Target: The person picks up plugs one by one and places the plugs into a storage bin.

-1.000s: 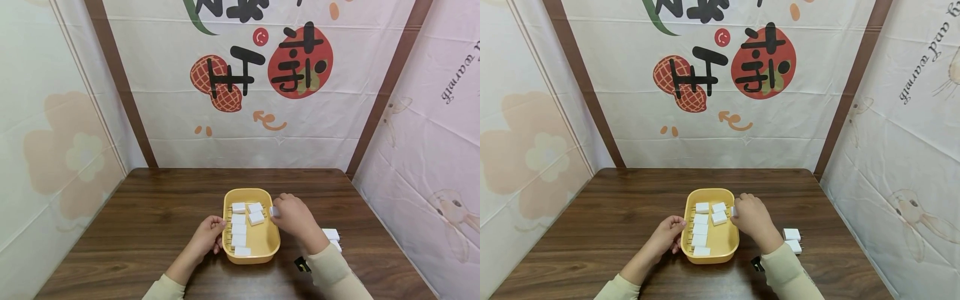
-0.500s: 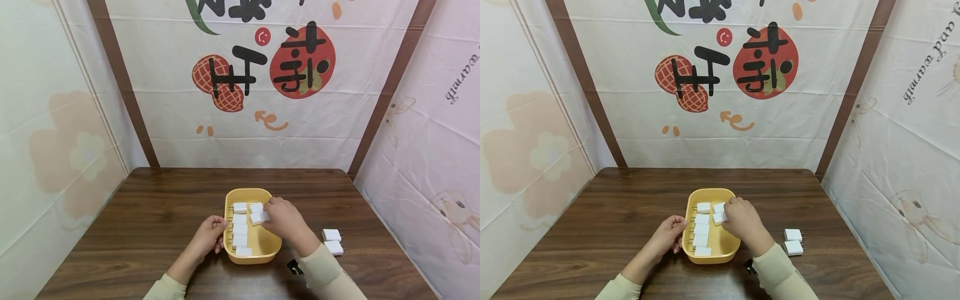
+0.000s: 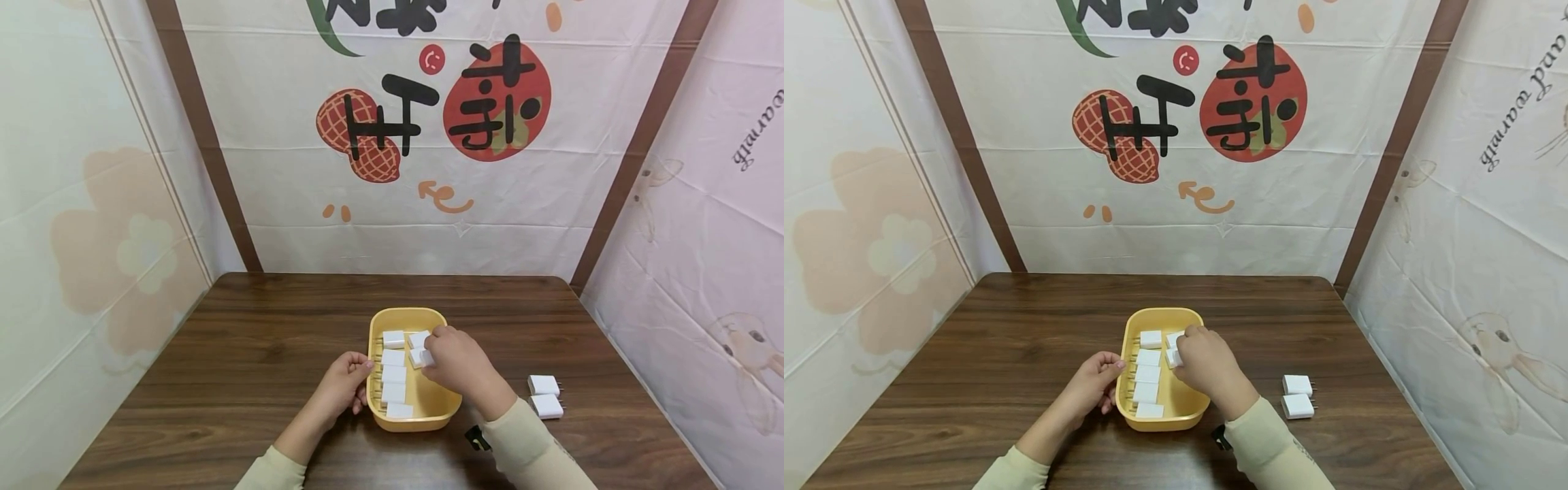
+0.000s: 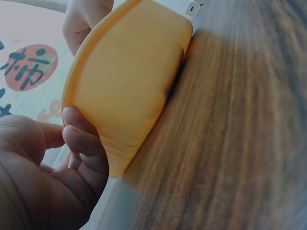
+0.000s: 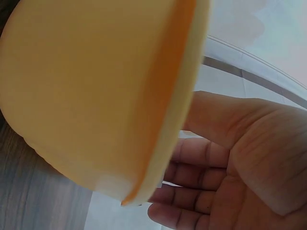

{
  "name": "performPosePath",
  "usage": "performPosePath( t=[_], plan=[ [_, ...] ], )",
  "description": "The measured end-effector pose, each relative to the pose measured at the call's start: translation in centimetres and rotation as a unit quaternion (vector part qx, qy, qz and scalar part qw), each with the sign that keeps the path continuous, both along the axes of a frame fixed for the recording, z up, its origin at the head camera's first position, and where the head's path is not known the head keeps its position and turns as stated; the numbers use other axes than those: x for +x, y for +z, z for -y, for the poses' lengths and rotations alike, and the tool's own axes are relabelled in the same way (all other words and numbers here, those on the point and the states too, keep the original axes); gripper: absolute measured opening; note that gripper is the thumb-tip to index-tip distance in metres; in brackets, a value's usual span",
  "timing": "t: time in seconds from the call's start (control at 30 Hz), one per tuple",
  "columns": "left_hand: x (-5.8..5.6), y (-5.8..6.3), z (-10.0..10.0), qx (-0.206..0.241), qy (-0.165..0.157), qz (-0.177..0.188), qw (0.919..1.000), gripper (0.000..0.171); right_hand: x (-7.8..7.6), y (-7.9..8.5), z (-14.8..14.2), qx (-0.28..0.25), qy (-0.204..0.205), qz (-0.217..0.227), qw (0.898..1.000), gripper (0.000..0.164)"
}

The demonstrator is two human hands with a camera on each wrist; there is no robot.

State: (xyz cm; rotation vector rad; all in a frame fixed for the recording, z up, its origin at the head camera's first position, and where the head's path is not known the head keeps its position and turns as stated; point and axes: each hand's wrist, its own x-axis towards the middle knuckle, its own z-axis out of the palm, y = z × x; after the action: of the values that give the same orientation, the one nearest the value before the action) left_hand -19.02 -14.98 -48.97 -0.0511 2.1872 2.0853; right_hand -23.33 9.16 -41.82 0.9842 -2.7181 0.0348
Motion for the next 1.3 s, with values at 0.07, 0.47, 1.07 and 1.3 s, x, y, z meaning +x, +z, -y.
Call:
performPosePath(
  t=[0.07, 0.47, 1.07, 1.3],
  plan=[
    [0.0, 0.0, 0.0, -0.001, 0.000, -0.001, 1.0000, 0.027, 0.0, 0.0, 0.1, 0.000, 0.002, 0.005, 1.000, 0.028],
    [0.0, -0.1, 0.1, -0.004, 0.002, 0.005, 1.0000, 0.025, 0.0, -0.9, 0.8, 0.011, 0.003, 0.041, 0.999, 0.027],
    [0.2, 0.1, -0.1, 0.000, 0.008, 0.003, 1.0000, 0.026, 0.0, -2.2, 1.3, 0.019, 0.017, 0.053, 0.998, 0.023],
    [0.2, 0.1, -0.1, -0.002, 0.008, 0.000, 1.0000, 0.026, -0.2, -2.6, 1.3, 0.020, 0.024, 0.056, 0.998, 0.023]
  ],
)
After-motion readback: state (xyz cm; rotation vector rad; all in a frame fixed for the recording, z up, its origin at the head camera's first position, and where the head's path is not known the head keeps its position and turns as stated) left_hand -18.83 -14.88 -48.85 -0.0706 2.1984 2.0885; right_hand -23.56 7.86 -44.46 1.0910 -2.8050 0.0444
